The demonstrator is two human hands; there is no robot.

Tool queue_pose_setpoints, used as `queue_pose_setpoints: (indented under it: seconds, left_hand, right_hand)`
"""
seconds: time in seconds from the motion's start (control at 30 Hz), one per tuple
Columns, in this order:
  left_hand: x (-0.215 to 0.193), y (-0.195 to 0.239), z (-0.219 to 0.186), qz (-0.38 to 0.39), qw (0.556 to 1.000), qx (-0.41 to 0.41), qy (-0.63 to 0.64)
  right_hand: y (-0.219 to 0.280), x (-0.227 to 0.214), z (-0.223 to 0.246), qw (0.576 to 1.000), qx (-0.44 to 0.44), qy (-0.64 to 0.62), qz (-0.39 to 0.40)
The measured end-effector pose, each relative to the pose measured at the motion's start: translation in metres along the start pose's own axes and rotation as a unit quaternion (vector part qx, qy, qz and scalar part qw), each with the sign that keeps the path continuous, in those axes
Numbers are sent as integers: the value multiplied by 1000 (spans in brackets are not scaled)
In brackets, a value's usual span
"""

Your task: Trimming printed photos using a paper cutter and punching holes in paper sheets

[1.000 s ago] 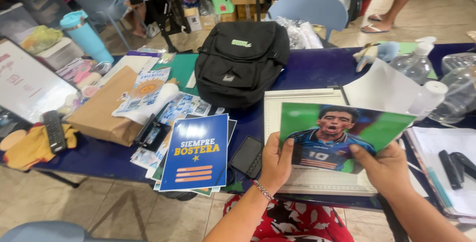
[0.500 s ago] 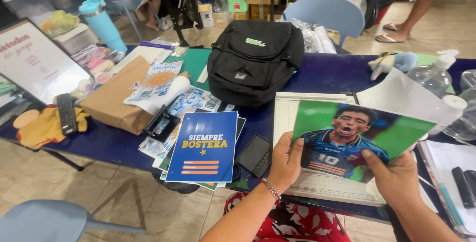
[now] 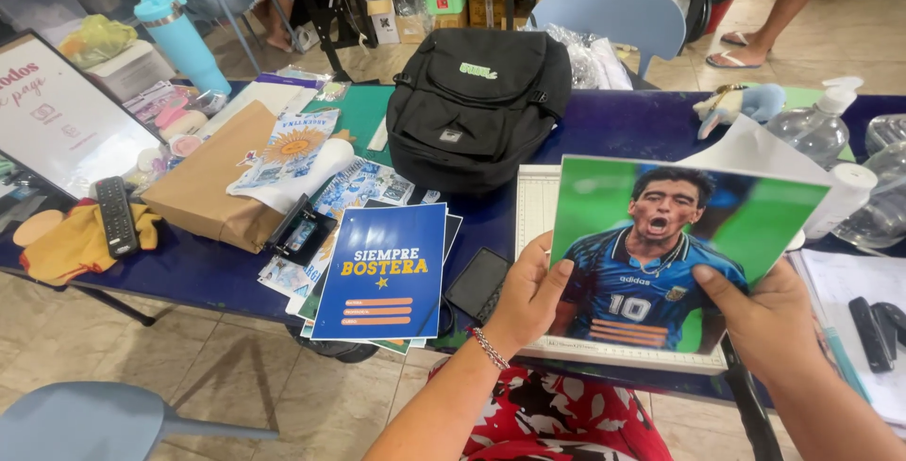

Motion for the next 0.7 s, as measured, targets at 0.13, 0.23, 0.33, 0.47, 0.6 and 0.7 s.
queue_pose_setpoints:
  seconds: [0.13,0.23,0.33,0.47,0.6,0.7]
  left_hand:
    - [6,1,-10,37,997,44,50]
    - [8,0,5,16,999,31,10]
    - [6,-1,20,-2,1000,0,-7]
    - [-13,-6,39,-44,995,-58,68]
    - [-15,-8,66,-9,958,-139,252]
    - [-9,-2,76,-5,947,-186,261]
  right_hand:
    - [3,5,6,1000,21,11,-2]
    - [3,8,12,999,38,30,-6]
    - [1,2,8,997,64,52,8]
    - [-7,-22,45,993,-25,115,2]
    - [27,-28,72,707,-542,451,45]
    - [56,3,80,644,-604,437,169]
Point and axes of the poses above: each hand's wrist, its own y-axis away from the middle knuckle, its own x-axis out of the palm, z = x × y, the point moved 10 cm from there along -y, towards the middle knuckle, and after that the axes turned 14 degrees about -x, right-handed, at the moved point
